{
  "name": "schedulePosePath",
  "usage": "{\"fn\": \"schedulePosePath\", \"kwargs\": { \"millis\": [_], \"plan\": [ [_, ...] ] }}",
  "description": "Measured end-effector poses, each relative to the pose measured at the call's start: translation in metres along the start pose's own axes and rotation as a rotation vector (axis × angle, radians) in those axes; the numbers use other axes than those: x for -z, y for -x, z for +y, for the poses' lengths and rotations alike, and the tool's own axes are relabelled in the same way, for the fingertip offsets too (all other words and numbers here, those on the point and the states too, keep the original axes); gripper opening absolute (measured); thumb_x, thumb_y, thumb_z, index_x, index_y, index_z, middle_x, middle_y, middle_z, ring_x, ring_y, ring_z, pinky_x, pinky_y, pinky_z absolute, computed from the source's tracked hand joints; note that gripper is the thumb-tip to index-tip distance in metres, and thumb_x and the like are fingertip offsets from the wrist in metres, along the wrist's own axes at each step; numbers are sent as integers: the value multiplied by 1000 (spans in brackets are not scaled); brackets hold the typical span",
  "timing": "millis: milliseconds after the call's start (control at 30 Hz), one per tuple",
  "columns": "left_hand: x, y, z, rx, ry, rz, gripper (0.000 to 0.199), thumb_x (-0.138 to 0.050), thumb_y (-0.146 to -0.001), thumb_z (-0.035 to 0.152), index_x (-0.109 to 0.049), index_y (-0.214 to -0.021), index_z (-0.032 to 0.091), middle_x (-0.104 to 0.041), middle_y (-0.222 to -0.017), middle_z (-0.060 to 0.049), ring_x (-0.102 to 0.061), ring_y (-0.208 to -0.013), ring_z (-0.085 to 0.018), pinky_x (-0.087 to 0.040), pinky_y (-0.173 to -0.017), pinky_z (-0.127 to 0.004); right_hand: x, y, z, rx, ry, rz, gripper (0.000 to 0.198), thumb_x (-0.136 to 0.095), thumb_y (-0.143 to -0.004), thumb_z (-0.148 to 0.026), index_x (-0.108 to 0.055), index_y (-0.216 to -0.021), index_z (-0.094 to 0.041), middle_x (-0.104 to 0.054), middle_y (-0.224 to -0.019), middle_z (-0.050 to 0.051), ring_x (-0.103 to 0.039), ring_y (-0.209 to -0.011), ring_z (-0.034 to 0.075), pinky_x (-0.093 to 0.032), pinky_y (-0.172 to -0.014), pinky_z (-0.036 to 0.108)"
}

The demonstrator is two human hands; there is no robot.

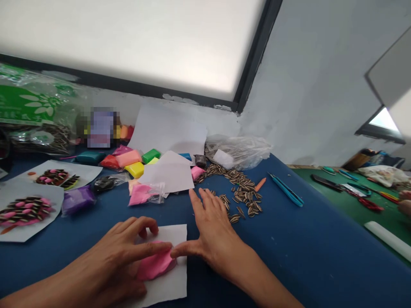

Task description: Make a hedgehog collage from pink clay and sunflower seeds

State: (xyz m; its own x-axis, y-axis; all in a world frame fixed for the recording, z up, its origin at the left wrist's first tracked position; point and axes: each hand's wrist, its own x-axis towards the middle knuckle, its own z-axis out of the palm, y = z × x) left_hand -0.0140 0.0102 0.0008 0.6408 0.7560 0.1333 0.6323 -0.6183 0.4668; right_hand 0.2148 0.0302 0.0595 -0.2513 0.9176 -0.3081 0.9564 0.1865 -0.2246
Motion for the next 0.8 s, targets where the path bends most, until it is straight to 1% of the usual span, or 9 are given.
{"fn": "schedulePosePath", "kwargs": {
  "millis": [133, 300, 400, 467, 533, 567, 633, 733, 800],
  "plan": [
    [4, 1, 3, -23, -22, -6, 73, -85, -63, 8, -69, -123, 45, -57, -125, -1, -60, -98, -26, -46, -83, -34, 0, -2, 1, -20, 52, 21, 128, -91, -70, -52, -16, -165, -10, -8, -170, 23, 0, -158, 33, -6, -127, 51],
    [7, 4, 3, -21, 3, 5, 75, -82, -63, 5, -68, -125, 45, -57, -128, -1, -61, -105, -29, -48, -88, -39, 0, -1, -8, -30, 45, -14, 131, -94, -66, -49, -17, -165, -11, -8, -170, 24, -1, -157, 35, -6, -126, 54],
    [8, 6, 6, -57, 22, 62, 71, -80, -73, 7, -62, -134, 40, -59, -130, -3, -62, -104, -26, -50, -87, -36, 1, 0, -10, -41, 11, -43, 129, -94, -67, -47, -18, -165, -12, -8, -170, 24, 0, -157, 35, -6, -126, 55],
    [9, 7, 10, -101, 26, 107, 53, -74, -86, 10, -63, -132, 35, -60, -130, -5, -63, -104, -25, -51, -88, -35, 0, 0, -9, -42, -1, -42, 129, -94, -67, -46, -18, -165, -11, -8, -170, 24, 0, -157, 35, -6, -126, 54],
    [10, 6, 15, -165, -15, 116, 27, -62, -98, 13, -68, -120, 29, -65, -123, -6, -63, -102, -25, -50, -88, -37, -1, 0, -8, -28, -1, -30, 129, -94, -68, -47, -18, -165, -10, -8, -170, 25, -1, -158, 35, -6, -127, 52],
    [10, 6, 18, -209, -55, 104, 21, -56, -103, 14, -69, -114, 27, -67, -117, -7, -63, -100, -25, -49, -88, -39, -2, -1, -7, -19, 7, -21, 130, -94, -67, -48, -18, -165, -9, -9, -170, 26, -1, -158, 35, -6, -127, 52],
    [8, 5, 23, -303, -146, 80, 27, -45, -108, 14, -69, -111, 24, -71, -109, -7, -64, -96, -26, -47, -93, -43, -4, -2, -7, -9, 32, -7, 132, -95, -66, -49, -17, -165, -8, -10, -170, 26, -2, -158, 35, -6, -127, 51],
    [2, 5, 26, -412, -273, 96, 36, -34, -110, 9, -67, -119, 19, -73, -114, -8, -64, -103, -26, -40, -108, -48, -6, -2, -7, -14, 51, 5, 132, -95, -65, -48, -18, -164, -8, -11, -169, 27, -4, -158, 35, -7, -127, 52],
    [-2, 5, 25, -436, -331, 104, 38, -30, -111, 8, -67, -120, 16, -74, -117, -9, -63, -107, -25, -35, -114, -47, -6, -1, -7, -14, 40, 17, 130, -96, -65, -46, -20, -164, -8, -12, -169, 27, -4, -157, 36, -8, -127, 54]
  ]
}}
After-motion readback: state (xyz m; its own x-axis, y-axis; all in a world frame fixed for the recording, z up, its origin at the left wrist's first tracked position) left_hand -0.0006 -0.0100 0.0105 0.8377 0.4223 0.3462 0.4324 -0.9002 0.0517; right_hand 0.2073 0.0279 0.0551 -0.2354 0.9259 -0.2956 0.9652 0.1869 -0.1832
